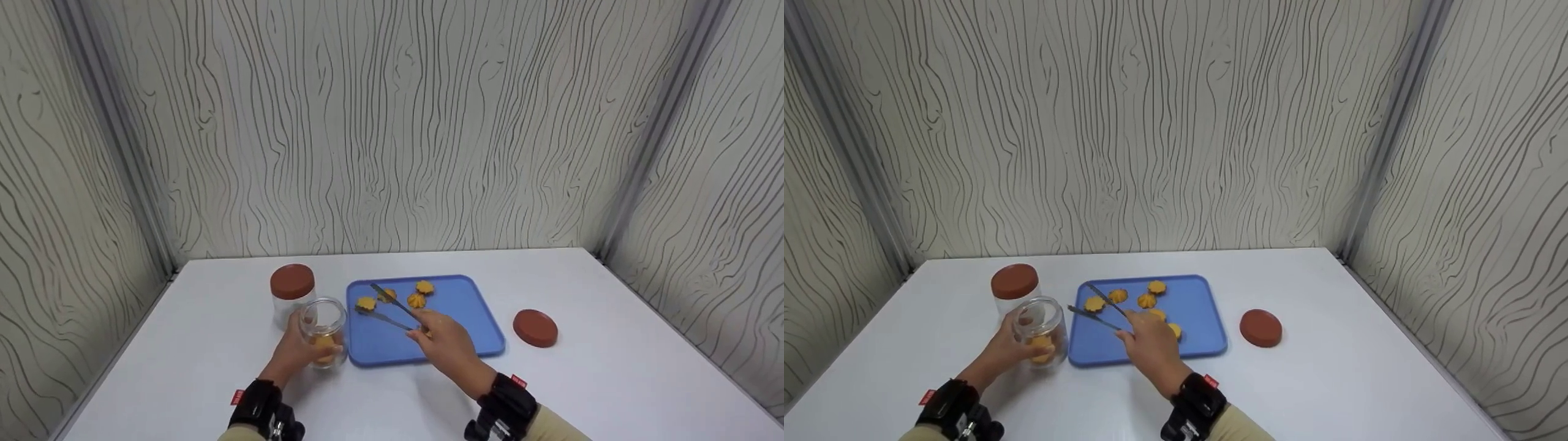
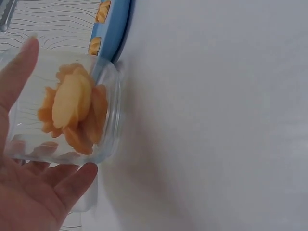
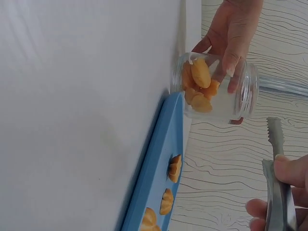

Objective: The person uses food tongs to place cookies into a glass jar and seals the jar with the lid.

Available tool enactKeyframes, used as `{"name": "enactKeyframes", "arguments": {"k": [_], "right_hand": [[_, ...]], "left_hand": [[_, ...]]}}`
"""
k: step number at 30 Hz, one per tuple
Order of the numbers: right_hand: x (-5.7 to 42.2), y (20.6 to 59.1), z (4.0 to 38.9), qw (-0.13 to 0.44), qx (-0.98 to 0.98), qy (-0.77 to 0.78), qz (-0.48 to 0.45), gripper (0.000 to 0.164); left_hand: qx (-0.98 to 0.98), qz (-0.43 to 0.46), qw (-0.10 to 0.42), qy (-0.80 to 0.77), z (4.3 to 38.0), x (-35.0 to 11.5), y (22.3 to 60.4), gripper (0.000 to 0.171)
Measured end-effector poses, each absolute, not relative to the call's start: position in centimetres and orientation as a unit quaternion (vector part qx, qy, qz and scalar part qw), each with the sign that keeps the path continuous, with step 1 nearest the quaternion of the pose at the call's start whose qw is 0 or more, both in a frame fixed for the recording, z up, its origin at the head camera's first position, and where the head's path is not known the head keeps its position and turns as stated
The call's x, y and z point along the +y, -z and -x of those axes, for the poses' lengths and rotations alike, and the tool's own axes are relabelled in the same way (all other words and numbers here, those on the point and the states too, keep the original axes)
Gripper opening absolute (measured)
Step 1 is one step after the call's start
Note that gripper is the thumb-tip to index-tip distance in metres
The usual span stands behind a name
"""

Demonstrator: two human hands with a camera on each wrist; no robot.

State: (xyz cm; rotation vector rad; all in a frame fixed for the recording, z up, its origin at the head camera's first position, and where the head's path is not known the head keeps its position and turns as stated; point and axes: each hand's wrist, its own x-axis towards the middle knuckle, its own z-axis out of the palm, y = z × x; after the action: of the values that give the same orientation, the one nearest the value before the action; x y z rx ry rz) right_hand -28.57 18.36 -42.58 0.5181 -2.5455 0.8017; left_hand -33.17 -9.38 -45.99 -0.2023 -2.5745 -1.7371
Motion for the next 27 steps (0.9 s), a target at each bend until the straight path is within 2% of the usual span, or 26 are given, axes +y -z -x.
{"name": "enactKeyframes", "arguments": {"k": [14,27], "right_hand": [[21.4,43.1,28.0,0.199,-0.931,-0.270,-0.144,0.041],[22.8,43.3,27.9,0.167,-0.939,-0.285,-0.098,0.041]], "left_hand": [[-0.817,0.053,0.008,0.574,33.8,-9.4,46.3,0.113],[-0.830,0.049,0.000,0.556,34.1,-9.4,46.1,0.107]]}}
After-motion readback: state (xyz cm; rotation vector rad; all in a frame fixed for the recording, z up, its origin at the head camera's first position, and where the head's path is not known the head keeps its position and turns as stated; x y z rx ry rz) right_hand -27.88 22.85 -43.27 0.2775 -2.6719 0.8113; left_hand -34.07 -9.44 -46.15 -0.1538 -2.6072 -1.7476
